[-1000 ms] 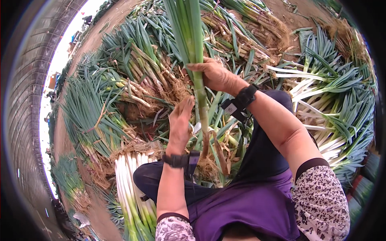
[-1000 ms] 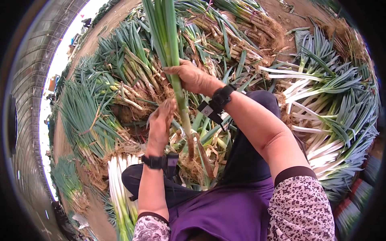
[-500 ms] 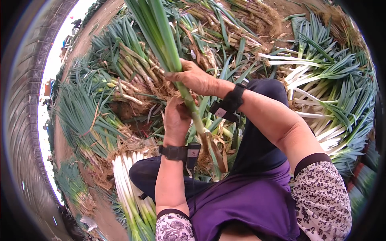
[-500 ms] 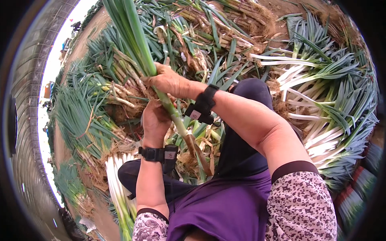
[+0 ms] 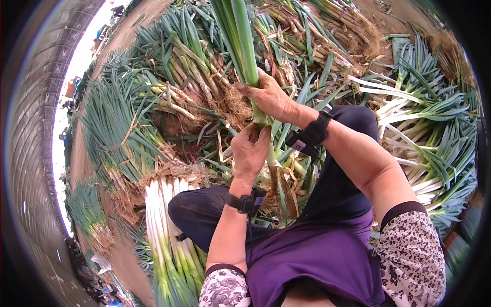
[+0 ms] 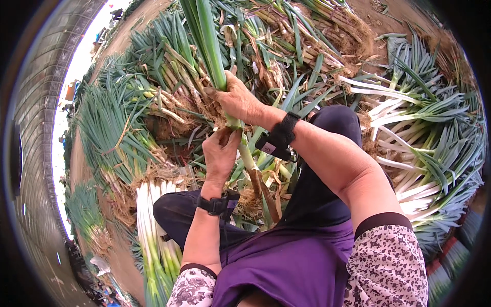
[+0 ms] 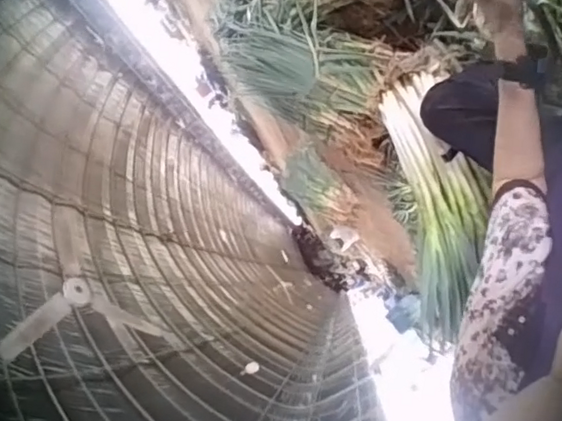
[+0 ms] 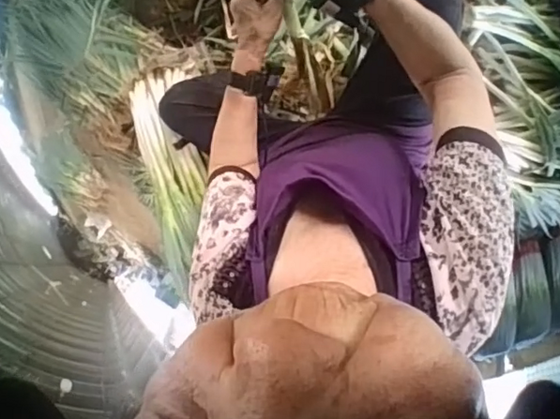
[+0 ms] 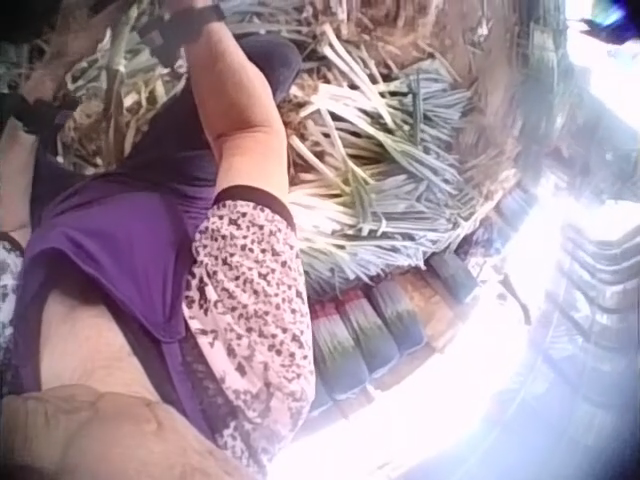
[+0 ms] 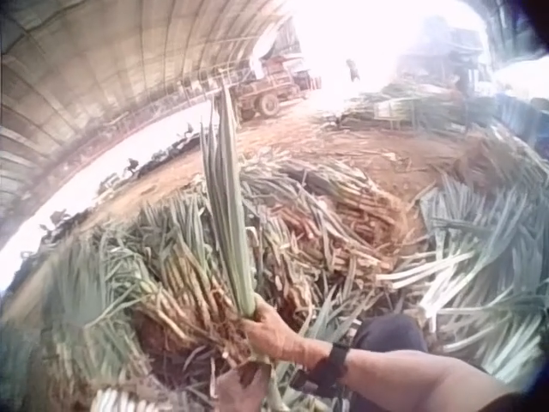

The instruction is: Manually stripping the outer layers of leeks and placing them onto a neat pile for agricultural processing.

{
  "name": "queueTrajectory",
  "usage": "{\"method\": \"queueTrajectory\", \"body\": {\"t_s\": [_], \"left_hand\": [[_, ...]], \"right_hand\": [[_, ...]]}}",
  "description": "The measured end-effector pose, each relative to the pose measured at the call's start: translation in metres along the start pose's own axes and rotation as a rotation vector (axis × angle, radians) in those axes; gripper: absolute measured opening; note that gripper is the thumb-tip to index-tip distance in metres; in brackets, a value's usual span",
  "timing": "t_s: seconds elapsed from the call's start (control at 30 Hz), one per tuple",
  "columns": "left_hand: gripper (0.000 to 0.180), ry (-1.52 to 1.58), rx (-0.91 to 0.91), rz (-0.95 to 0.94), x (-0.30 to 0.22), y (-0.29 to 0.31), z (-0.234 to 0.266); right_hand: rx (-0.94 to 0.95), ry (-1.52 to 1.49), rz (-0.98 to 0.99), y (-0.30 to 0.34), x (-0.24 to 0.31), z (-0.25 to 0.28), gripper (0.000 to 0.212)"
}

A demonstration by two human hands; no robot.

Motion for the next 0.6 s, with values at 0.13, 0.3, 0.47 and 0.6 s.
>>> {"method": "queueTrajectory", "body": {"t_s": [0.13, 0.3, 0.47, 0.6], "left_hand": [[0.026, -0.467, -0.046, -0.019, -0.001, -0.008, -0.006], [0.022, -0.707, -0.146, -0.013, -0.002, -0.007, -0.015], [0.019, -0.645, -0.187, 0.003, 0.016, -0.002, -0.007], [0.021, 0.565, 0.017, 0.455, 0.110, 0.039, 0.010]], "right_hand": [[-0.049, -0.022, 0.024, -0.002, -0.011, -0.011, 0.037], [-0.192, 0.104, -0.026, 0.002, -0.023, -0.014, 0.043], [-0.118, -0.061, -0.153, -0.006, -0.022, -0.006, 0.027], [-0.037, -0.432, -0.169, -0.005, 0.015, 0.023, 0.026]]}}
Point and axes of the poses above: each hand's wrist, its own y-axis away from the middle knuckle, its own z-axis out of the back of the hand, x = y × z, the point moved 4 cm from there along -y, towards the middle knuckle, and after that the axes turned 5 degrees about x, right-handed, at the moved point
